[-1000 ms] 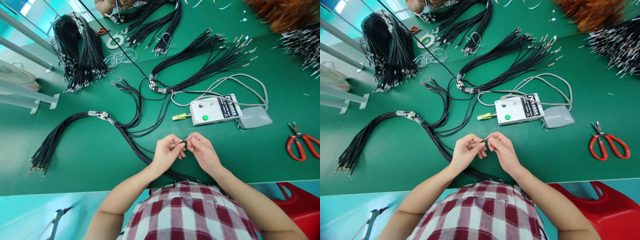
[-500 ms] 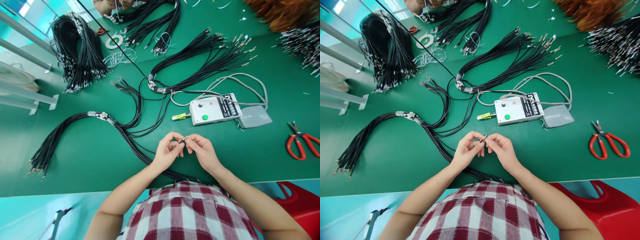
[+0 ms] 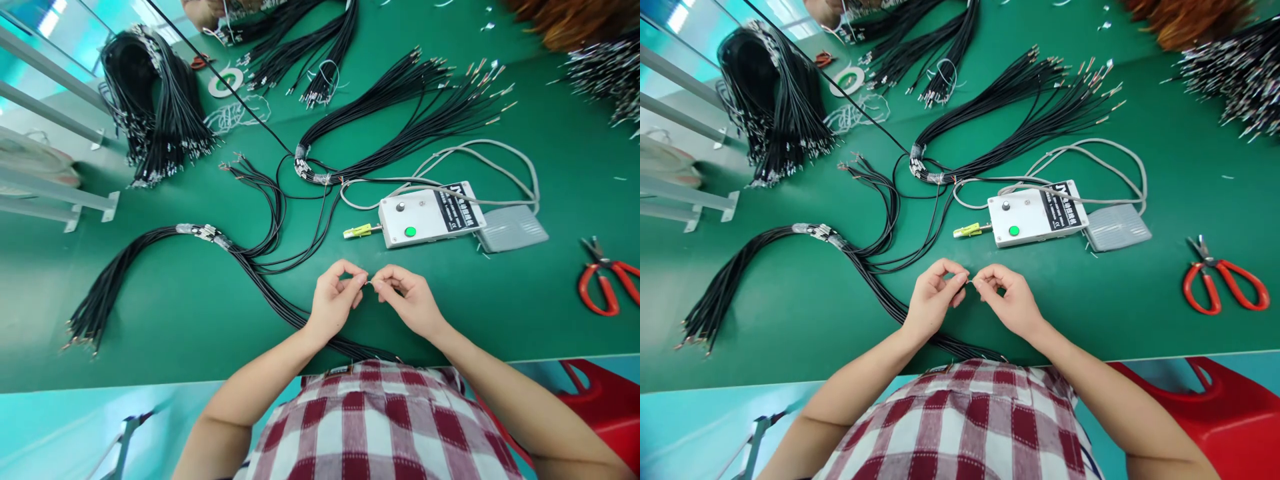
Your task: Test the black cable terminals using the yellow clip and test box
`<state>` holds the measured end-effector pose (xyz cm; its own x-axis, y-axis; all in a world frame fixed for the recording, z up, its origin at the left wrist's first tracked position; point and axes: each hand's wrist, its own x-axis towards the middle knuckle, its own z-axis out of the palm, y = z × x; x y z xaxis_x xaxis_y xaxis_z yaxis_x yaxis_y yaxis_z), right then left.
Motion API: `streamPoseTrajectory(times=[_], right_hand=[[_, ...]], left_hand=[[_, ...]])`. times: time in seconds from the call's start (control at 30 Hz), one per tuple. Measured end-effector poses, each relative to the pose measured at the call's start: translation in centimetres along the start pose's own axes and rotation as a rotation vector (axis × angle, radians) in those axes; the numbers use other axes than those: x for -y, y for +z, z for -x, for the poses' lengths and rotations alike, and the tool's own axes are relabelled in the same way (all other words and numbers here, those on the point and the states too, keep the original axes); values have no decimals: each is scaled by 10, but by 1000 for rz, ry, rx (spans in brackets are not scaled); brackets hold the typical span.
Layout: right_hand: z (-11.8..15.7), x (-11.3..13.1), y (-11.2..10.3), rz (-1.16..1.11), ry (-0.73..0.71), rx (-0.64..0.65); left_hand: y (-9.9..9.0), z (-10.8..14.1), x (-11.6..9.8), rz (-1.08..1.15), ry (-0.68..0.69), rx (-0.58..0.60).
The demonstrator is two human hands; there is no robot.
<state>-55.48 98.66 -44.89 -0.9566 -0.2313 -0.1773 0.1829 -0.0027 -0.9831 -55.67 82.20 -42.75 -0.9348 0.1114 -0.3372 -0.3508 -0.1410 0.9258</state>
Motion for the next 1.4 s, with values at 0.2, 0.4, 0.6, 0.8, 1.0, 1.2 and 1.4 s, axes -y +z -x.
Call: streamPoseTrajectory(times=[0.2,0.4,0.6,0.8,1.0,1.2,1.4], right_hand=[[-2,5,-11,8,-36,59],[1,15,-12,266,-169,63],[6,9,0,-100,112,33],[7,4,15,-313,207,-35],[7,7,28,-470,290,-11],[7,6,28,-371,226,-18],[12,18,13,721,-390,-222]], left_hand=[[3,4,-2,9,11,-7],[3,4,-1,-15,74,-12],[5,7,-1,-22,136,-47],[6,7,0,17,142,-58],[1,7,7,122,105,6],[-1,6,5,144,64,46],[0,5,5,-193,275,-58]])
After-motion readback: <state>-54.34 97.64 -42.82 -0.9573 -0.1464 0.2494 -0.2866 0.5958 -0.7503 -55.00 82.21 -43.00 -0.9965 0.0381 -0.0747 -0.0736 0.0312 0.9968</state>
